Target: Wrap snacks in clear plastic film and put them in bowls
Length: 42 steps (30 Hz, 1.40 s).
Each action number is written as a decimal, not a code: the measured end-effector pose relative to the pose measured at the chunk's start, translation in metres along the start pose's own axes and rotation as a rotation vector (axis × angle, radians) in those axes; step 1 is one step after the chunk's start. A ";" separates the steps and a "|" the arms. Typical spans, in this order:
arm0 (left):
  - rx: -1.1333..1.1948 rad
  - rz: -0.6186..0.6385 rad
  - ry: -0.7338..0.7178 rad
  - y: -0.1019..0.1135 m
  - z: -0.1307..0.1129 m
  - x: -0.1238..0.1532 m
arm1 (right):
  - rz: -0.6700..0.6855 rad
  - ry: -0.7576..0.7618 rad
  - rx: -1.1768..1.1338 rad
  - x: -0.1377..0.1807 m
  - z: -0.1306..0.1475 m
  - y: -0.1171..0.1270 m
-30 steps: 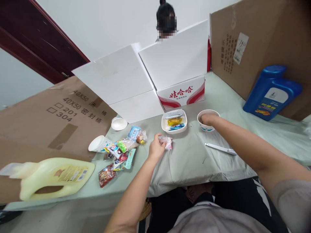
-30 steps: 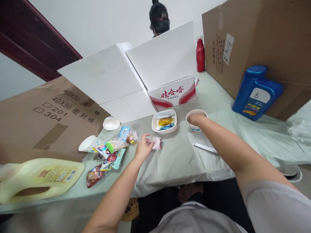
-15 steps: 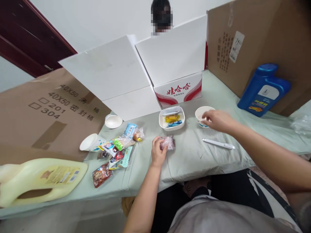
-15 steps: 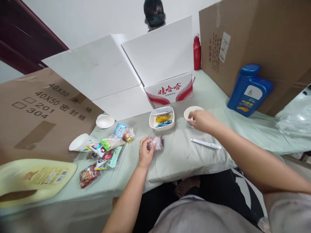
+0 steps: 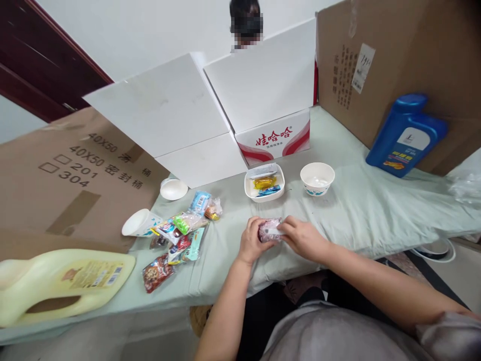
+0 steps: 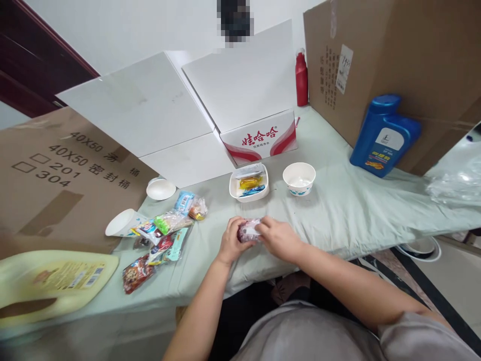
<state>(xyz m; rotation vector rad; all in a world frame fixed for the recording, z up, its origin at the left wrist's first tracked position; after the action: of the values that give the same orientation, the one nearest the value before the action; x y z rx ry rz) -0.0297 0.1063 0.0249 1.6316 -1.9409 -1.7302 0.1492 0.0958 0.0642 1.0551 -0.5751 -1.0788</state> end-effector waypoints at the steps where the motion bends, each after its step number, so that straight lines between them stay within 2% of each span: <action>1: -0.001 0.019 -0.006 0.000 -0.001 0.000 | 0.022 0.036 0.024 -0.003 0.013 -0.004; 3: -0.003 0.051 -0.023 -0.001 -0.004 0.001 | 0.058 0.051 0.061 -0.006 0.024 -0.010; 5: -0.010 0.074 -0.028 -0.001 -0.005 0.002 | 0.075 -0.001 0.062 -0.004 0.016 -0.010; 9: -0.026 0.073 -0.022 0.000 -0.004 0.002 | 0.030 -0.175 0.041 0.009 -0.039 0.002; 12: -0.004 0.030 -0.032 0.002 -0.001 0.002 | -0.055 -0.375 0.139 0.017 -0.088 0.014; 14: 0.029 0.011 -0.040 0.002 0.000 0.001 | -0.125 -0.437 0.187 0.020 -0.103 0.020; 16: 0.053 -0.005 -0.048 0.004 0.000 0.001 | -0.201 -0.368 0.113 0.020 -0.095 0.022; 18: 0.064 -0.025 -0.054 0.006 -0.001 0.001 | -0.247 -0.222 -0.061 0.018 -0.071 0.019; 21: 0.065 -0.046 -0.053 0.010 -0.005 0.000 | -0.218 -0.044 -0.267 0.012 -0.029 0.007; 23: 0.071 -0.057 -0.050 0.012 -0.006 0.001 | -0.179 -0.024 -0.339 0.005 -0.014 -0.002; 25: 0.069 -0.127 -0.005 0.014 -0.002 0.004 | -0.133 -0.092 -0.397 -0.005 -0.016 -0.010; 28: 0.037 -0.403 0.202 0.024 0.020 0.017 | -0.139 -0.308 -0.472 -0.017 -0.047 -0.013; 30: 0.014 -0.569 0.329 0.029 0.036 0.028 | -0.211 -0.452 -0.511 -0.019 -0.074 -0.006; 33: -0.019 -0.682 0.394 0.033 0.051 0.036 | -0.376 -0.557 -0.504 -0.012 -0.097 0.012; 35: -0.055 -0.736 0.400 0.036 0.051 0.039 | -0.528 -0.531 -0.448 -0.001 -0.094 0.028; 37: -0.083 -0.751 0.380 0.038 0.044 0.038 | -0.631 -0.419 -0.395 0.011 -0.078 0.039; 39: -0.109 -0.652 0.280 0.036 0.031 0.030 | -0.572 -0.185 -0.361 0.014 -0.053 0.041; 41: -0.139 -0.430 0.125 0.026 0.018 0.017 | -0.408 0.053 -0.310 0.011 -0.030 0.033; 42: -0.160 -0.301 0.059 0.019 0.012 0.012 | -0.337 0.110 -0.268 0.006 -0.025 0.027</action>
<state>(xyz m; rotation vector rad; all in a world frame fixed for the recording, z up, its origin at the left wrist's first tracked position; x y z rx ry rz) -0.0546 0.1026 0.0282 1.9694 -1.5499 -1.8550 0.1833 0.1026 0.0780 0.9872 -0.1582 -1.3406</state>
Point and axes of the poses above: each hand's wrist, its own x-axis away from the middle knuckle, its own y-axis out of the back of the hand, z = x × y, the point moved 5 cm from there along -x, towards the middle knuckle, and after that the axes turned 14 degrees about -y, right-handed, at the moved point
